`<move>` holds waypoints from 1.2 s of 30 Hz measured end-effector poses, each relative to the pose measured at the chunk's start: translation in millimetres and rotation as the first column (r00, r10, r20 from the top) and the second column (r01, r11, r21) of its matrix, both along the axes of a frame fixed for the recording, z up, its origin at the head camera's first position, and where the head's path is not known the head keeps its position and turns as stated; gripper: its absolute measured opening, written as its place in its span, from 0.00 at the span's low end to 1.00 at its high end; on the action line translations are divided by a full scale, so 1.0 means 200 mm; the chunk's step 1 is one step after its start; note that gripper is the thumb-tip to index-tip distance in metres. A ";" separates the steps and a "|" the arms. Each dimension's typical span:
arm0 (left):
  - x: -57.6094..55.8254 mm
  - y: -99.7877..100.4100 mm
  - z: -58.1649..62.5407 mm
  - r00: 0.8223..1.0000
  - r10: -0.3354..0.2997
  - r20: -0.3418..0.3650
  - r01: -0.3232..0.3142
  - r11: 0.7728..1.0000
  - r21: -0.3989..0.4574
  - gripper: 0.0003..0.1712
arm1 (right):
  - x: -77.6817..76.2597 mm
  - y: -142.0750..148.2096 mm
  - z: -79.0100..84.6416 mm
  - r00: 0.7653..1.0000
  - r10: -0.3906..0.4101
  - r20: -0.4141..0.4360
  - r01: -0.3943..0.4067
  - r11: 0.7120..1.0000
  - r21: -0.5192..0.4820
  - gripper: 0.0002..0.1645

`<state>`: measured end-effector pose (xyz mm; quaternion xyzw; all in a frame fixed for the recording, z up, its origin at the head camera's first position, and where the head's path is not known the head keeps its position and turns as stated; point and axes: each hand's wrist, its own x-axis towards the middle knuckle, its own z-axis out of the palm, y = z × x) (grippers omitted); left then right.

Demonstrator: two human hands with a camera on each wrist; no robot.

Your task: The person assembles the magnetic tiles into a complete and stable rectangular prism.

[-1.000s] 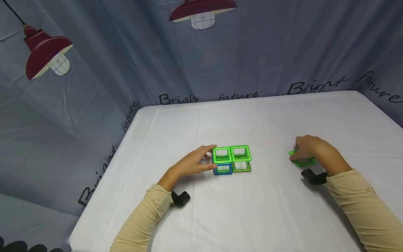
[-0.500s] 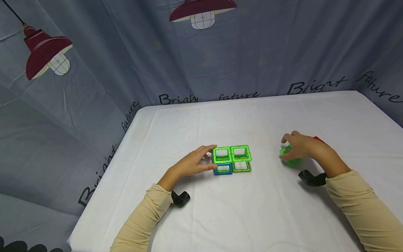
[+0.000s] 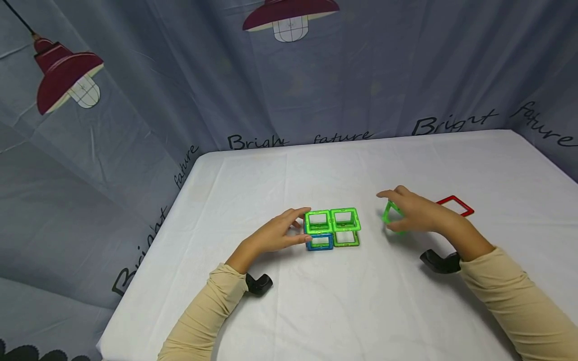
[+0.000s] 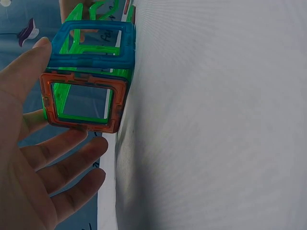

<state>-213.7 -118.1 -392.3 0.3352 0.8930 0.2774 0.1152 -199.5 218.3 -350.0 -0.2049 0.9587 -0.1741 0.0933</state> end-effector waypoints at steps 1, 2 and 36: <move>0.00 0.00 0.00 1.000 -0.001 0.000 0.001 1.000 0.001 0.42 | 0.00 -0.01 0.00 1.000 0.010 -0.007 -0.010 1.000 -0.006 0.41; 0.00 0.00 0.00 1.000 -0.002 -0.001 0.002 1.000 0.000 0.42 | 0.01 -0.02 0.00 1.000 0.020 -0.015 -0.020 1.000 -0.010 0.41; 0.00 0.00 0.00 1.000 -0.011 -0.010 0.011 1.000 0.003 0.42 | 0.06 -0.20 -0.04 0.976 0.190 -0.109 -0.199 0.977 -0.075 0.47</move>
